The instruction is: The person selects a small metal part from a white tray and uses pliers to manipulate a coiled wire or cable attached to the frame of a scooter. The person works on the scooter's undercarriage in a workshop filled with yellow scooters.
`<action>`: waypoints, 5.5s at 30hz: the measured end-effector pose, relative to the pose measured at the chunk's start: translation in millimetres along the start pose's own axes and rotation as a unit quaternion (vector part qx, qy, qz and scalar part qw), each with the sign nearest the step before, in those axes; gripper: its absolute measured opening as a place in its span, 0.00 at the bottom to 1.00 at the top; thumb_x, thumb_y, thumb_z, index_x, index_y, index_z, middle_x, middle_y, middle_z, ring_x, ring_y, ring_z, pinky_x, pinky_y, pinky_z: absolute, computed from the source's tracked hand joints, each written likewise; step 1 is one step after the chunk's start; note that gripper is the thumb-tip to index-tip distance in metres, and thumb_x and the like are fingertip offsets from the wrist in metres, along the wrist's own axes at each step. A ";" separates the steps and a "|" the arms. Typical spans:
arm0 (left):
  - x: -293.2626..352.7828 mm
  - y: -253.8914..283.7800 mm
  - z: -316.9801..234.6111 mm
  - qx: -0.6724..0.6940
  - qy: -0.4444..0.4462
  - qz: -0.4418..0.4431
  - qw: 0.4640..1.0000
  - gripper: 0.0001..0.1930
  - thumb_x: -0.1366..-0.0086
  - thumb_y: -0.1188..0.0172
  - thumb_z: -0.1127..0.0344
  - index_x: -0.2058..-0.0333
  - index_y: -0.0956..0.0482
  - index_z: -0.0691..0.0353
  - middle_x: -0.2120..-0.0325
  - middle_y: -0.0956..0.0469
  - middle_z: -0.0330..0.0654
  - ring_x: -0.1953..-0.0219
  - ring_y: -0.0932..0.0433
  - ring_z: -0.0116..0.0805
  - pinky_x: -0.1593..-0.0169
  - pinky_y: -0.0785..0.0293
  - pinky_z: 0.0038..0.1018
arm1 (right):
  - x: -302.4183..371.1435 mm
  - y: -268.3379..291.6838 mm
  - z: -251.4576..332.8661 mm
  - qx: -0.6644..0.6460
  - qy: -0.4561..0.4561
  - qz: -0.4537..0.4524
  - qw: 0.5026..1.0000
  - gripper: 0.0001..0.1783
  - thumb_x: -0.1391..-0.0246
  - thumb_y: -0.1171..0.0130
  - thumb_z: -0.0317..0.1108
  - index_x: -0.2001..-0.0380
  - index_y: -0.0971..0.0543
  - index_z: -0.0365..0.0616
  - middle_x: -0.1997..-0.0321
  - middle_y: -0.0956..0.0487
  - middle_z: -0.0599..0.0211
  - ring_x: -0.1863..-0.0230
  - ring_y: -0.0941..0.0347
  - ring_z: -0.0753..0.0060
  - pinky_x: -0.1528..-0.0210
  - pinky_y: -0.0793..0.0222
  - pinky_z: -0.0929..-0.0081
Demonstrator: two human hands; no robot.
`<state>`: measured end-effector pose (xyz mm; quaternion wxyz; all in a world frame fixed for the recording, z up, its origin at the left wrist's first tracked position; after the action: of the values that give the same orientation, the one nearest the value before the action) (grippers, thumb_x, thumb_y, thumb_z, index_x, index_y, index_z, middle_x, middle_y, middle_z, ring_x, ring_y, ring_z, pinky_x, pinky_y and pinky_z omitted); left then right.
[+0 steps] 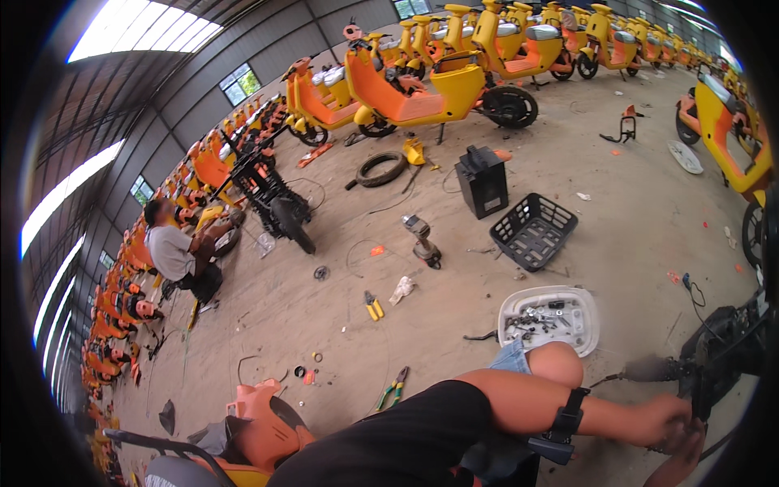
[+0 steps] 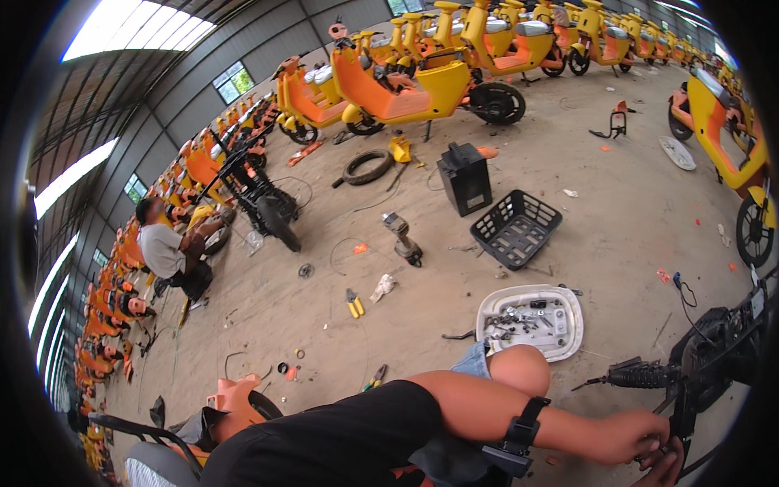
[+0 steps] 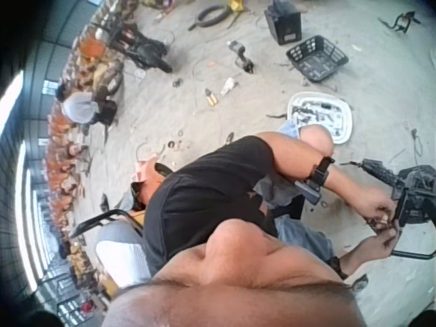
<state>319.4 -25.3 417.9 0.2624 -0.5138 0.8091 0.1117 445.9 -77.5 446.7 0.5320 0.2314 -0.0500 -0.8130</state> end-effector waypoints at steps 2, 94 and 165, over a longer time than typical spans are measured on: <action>-3.0 0.4 -4.8 0.021 0.100 0.041 0.994 0.02 0.35 0.49 0.75 0.66 0.29 0.67 0.79 0.23 0.43 0.81 0.26 0.34 0.75 0.29 0.32 | -3.0 3.3 -2.1 -0.003 0.004 -0.009 1.000 0.22 0.32 0.52 0.42 0.57 0.21 0.29 0.59 0.20 0.54 0.62 0.26 0.65 0.59 0.28 0.72; -35.5 16.3 9.4 0.040 0.254 0.014 0.966 0.14 0.28 0.48 0.58 0.62 0.26 0.65 0.74 0.24 0.39 0.71 0.25 0.27 0.63 0.29 0.25 | -12.9 -4.1 -30.8 -0.187 -0.080 0.121 0.972 0.11 0.38 0.44 0.31 0.55 0.26 0.36 0.67 0.20 0.68 0.70 0.26 0.83 0.68 0.31 0.82; -47.3 -0.1 -34.7 -0.275 -0.031 0.167 0.946 0.06 0.42 0.35 0.77 0.64 0.19 0.65 0.69 0.19 0.44 0.66 0.22 0.36 0.61 0.27 0.27 | -13.1 -2.7 -22.6 -0.220 -0.169 0.177 0.944 0.13 0.32 0.53 0.37 0.63 0.28 0.37 0.81 0.26 0.70 0.84 0.33 0.84 0.82 0.38 0.83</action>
<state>324.5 -4.4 472.5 0.1132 -0.4198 0.8127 0.3878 457.6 -61.0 429.9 0.6884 -0.0448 0.0004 -0.7240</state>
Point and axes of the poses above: each hand's wrist, its own x-axis away from the middle knuckle, its own y-axis out of the back of the hand, z = x × y, the point moved 7 cm from there along -x, towards the middle knuckle
